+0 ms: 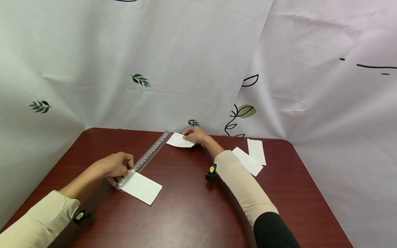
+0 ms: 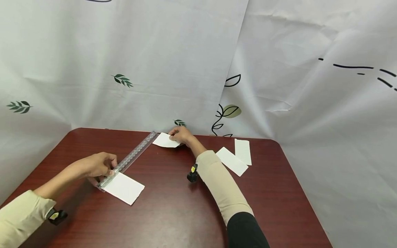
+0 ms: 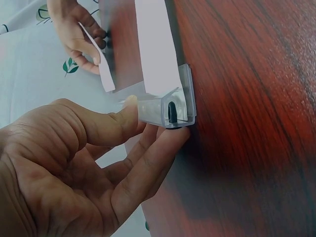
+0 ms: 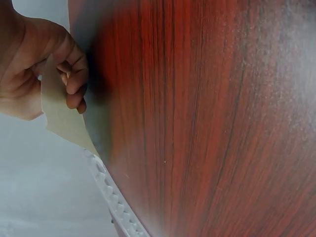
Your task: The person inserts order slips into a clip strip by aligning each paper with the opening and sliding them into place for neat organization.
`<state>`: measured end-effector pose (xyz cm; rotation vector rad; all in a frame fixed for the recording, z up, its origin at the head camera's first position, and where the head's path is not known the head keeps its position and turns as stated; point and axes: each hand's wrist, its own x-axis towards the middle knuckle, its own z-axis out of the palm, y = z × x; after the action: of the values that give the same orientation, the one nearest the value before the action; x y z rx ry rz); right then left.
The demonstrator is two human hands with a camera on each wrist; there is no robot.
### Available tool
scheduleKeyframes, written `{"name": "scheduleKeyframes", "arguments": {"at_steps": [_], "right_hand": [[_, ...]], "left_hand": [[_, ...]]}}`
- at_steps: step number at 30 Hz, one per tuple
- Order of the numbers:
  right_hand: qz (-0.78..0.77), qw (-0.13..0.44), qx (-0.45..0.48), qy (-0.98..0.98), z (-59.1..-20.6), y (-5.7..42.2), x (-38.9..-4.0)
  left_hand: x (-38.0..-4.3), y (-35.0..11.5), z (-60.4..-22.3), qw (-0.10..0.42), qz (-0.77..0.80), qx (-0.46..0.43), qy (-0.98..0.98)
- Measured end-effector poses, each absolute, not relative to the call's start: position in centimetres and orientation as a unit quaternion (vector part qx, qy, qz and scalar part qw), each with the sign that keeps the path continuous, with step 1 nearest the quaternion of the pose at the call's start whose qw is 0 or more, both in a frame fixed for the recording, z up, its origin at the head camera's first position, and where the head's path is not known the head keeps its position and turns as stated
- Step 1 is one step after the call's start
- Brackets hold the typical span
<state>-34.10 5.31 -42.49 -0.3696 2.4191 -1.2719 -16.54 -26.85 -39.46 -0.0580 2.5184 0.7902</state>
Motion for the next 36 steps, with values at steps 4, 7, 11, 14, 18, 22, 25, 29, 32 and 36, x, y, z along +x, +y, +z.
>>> {"name": "scheduleKeyframes", "arguments": {"at_steps": [4, 7, 11, 14, 18, 22, 25, 29, 32, 36], "right_hand": [[-0.449, 0.183, -0.136, 0.864, -42.7, 5.1, -33.9], [-0.448, 0.18, -0.144, 0.864, -43.3, 4.8, -34.0], [-0.44, 0.167, -0.157, 0.868, -43.9, 4.3, -34.2], [-0.43, 0.154, -0.169, 0.873, -44.0, 4.0, -34.3], [-0.426, 0.148, -0.178, 0.875, -44.0, 3.7, -34.2], [-0.414, 0.142, -0.185, 0.88, -44.1, 3.4, -34.2], [-0.41, 0.139, -0.188, 0.882, -44.2, 3.1, -34.3], [-0.41, 0.139, -0.188, 0.882, -44.3, 2.6, -34.5], [-0.406, 0.138, -0.193, 0.883, -44.3, 2.3, -34.7], [-0.403, 0.137, -0.21, 0.88, -44.0, 2.1, -34.8]], "left_hand": [[-16.4, -26.9, -39.6, 0.245, 0.291, -0.019, 0.925], [-16.4, -26.8, -39.6, 0.242, 0.292, -0.017, 0.925], [-16.4, -26.8, -39.7, 0.24, 0.292, -0.018, 0.926], [-16.4, -26.7, -39.8, 0.241, 0.291, -0.016, 0.926], [-16.4, -26.6, -39.8, 0.242, 0.295, -0.013, 0.924], [-16.4, -26.5, -39.9, 0.242, 0.301, -0.012, 0.922], [-16.3, -26.4, -40.0, 0.241, 0.3, -0.017, 0.923], [-16.3, -26.4, -40.0, 0.24, 0.296, -0.022, 0.924], [-16.3, -26.5, -39.9, 0.24, 0.297, -0.021, 0.924], [-16.2, -26.7, -39.5, 0.239, 0.298, -0.023, 0.924]]}}
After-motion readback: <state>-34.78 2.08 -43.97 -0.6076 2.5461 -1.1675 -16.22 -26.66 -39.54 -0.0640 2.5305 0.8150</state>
